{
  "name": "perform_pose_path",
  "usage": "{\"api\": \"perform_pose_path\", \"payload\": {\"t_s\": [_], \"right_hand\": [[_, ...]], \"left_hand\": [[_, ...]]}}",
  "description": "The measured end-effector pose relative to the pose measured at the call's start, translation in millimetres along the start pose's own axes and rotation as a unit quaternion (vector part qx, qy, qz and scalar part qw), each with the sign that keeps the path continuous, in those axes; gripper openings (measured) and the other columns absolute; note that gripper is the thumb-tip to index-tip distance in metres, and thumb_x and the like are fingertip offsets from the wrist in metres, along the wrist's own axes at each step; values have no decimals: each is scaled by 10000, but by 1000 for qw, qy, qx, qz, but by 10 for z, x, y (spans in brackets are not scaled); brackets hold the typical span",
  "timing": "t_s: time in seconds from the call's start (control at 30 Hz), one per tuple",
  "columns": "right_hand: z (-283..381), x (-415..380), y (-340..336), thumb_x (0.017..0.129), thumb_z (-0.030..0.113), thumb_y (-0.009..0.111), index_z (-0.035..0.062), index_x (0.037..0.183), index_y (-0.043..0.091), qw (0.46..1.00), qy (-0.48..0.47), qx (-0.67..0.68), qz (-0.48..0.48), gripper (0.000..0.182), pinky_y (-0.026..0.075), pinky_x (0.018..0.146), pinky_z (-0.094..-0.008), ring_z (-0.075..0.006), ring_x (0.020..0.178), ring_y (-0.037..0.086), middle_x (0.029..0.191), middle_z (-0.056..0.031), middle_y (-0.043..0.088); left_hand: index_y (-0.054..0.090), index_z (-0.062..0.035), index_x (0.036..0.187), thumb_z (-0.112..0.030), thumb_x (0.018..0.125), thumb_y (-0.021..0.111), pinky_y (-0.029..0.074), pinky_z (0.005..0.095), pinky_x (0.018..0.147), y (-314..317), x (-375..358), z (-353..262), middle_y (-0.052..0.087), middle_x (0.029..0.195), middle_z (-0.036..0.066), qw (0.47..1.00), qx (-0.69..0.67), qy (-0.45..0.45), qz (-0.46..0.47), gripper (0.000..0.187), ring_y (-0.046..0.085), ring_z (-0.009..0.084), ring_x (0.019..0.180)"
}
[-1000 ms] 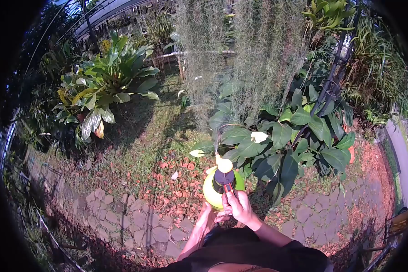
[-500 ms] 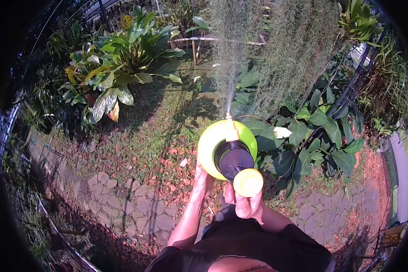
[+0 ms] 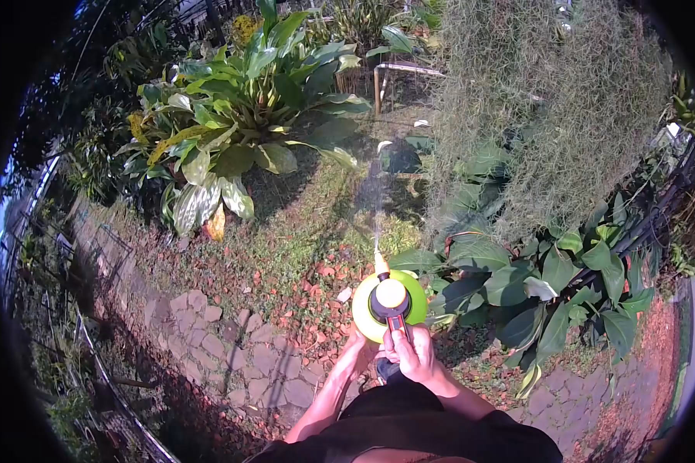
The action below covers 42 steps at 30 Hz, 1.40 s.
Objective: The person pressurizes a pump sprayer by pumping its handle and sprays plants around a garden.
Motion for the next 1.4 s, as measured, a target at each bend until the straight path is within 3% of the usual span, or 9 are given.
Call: {"api": "perform_pose_path", "payload": {"t_s": [0.23,0.53,0.7,0.87,1.0,1.07,1.17,1.23,1.4], "right_hand": [[282,1110,16,1007,245,396,6,687,453,988,-143,-43,-46,403,324,437,-261,-109,461,411,573,-40,454],[199,1863,-8,1029,260,373,17,806,449,983,-115,-65,-128,338,320,456,-233,-63,472,361,576,4,398],[287,2434,32,1028,248,352,25,787,432,967,-135,-57,-209,338,309,437,-238,-66,446,336,549,9,379],[412,3231,258,1026,243,350,27,789,429,940,-214,-102,-245,331,275,432,-230,-58,449,312,549,17,355],[519,3743,460,1028,283,371,30,817,453,917,-218,-109,-315,340,280,453,-215,-52,481,326,572,23,381],[563,3939,495,1029,290,373,29,817,453,910,-229,-100,-330,345,288,456,-215,-51,480,327,574,22,386],[559,4159,482,1027,257,378,22,816,463,905,-244,-123,-327,327,310,466,-217,-46,500,349,586,18,406],[577,4263,475,1016,179,399,12,804,473,906,-267,-112,-309,279,322,474,-215,-33,535,382,608,13,434],[670,4540,339,1025,216,401,19,863,480,888,-249,-156,-355,267,311,469,-196,-25,522,374,635,25,427]], "left_hand": [[92,-181,1497,-565,872,552,540,414,865,46,838,-1155,429,1394,136,990,79,120,-2,866,603,277,1095],[37,-180,1520,-572,825,630,523,423,891,-100,1574,-1501,399,1426,142,985,138,82,68,994,572,273,1156],[16,-154,1533,-307,823,757,353,406,1075,118,2018,-2127,303,1479,166,965,210,106,114,1037,365,266,1341],[34,-129,1532,-182,870,693,330,393,1090,97,2671,-2693,263,1496,173,950,209,194,126,936,314,264,1366],[23,-154,1519,-76,928,570,431,349,991,178,2944,-3074,301,1470,164,937,197,211,198,808,444,236,1261],[19,-160,1517,-40,937,534,477,316,922,311,3002,-3264,320,1459,168,940,159,206,222,785,506,209,1190],[20,-157,1517,-55,952,518,484,300,896,356,3175,-3381,366,1432,169,965,-41,138,220,760,528,185,1160],[22,-154,1517,-94,963,516,470,312,921,494,3202,-3438,382,1424,164,947,51,194,251,744,511,184,1183],[52,-146,1518,-176,975,514,463,319,935,742,3427,-3553,391,1421,157,914,165,250,274,714,487,181,1211]]}}
Point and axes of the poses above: each hand's wrist, its own x-axis towards the middle knuckle, its own y-axis out of the palm, z = x × y, the point moved 4 cm from there along x, towards the middle knuckle
